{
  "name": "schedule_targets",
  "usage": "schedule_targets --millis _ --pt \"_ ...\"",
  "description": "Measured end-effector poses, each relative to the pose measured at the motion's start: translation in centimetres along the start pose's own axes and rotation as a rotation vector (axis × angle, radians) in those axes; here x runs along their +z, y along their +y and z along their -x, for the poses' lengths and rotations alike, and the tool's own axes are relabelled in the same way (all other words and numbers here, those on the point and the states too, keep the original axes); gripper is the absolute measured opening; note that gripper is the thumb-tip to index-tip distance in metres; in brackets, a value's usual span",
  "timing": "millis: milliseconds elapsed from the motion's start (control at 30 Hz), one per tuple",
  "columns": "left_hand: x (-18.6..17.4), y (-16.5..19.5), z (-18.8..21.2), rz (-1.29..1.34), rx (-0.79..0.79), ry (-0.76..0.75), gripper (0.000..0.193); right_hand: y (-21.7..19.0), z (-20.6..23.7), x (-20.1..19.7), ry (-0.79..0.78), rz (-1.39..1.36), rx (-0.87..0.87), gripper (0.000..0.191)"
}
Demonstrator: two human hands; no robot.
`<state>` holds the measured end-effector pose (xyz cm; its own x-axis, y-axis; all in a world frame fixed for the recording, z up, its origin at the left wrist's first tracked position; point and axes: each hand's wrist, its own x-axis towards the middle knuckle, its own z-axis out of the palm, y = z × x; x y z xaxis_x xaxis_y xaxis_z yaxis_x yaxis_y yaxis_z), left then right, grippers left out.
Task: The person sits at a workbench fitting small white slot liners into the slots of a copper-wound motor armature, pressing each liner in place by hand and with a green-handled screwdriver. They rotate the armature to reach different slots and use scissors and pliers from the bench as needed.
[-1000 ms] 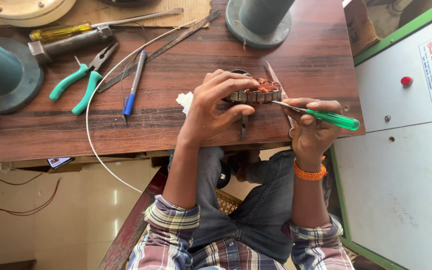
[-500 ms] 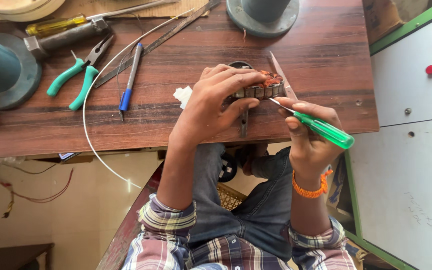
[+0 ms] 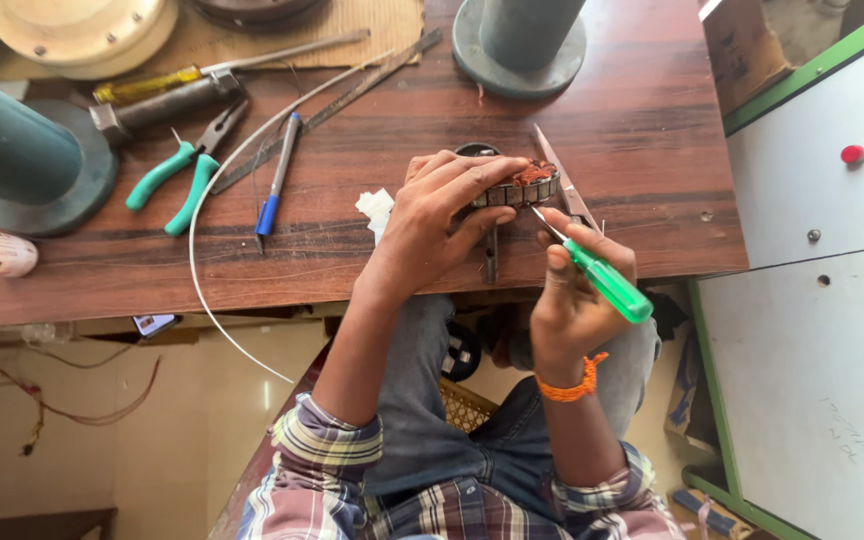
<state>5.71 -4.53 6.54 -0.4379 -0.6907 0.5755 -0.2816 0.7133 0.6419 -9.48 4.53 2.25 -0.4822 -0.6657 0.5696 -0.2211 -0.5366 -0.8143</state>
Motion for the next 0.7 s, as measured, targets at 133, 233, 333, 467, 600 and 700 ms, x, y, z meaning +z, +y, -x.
schedule_targets --millis 133,233,333,467,600,700 --pt "-0.6 0.9 -0.1 0.08 -0.044 0.031 0.057 -1.1 -2.8 -1.6 0.02 -0.25 0.143 0.033" --pt "-0.3 1.8 -0.1 0.045 -0.036 0.089 0.054 -1.3 -5.2 -2.9 -0.03 -0.374 0.215 0.032" --pt "0.0 2.0 -0.6 -0.031 0.004 0.123 0.05 -0.7 -6.8 -3.7 -0.109 -0.411 0.247 0.032" --pt "0.5 1.5 -0.9 -0.114 0.072 0.138 0.047 0.5 -7.7 -4.2 -0.184 -0.412 0.282 0.033" --pt "0.8 0.4 -0.9 -0.068 0.046 0.103 0.048 1.4 -8.0 -4.5 -0.267 -0.384 0.285 0.034" --pt "0.8 -0.4 -0.9 -0.017 0.033 0.09 0.052 1.7 -8.2 -4.7 -0.284 -0.361 0.277 0.034"
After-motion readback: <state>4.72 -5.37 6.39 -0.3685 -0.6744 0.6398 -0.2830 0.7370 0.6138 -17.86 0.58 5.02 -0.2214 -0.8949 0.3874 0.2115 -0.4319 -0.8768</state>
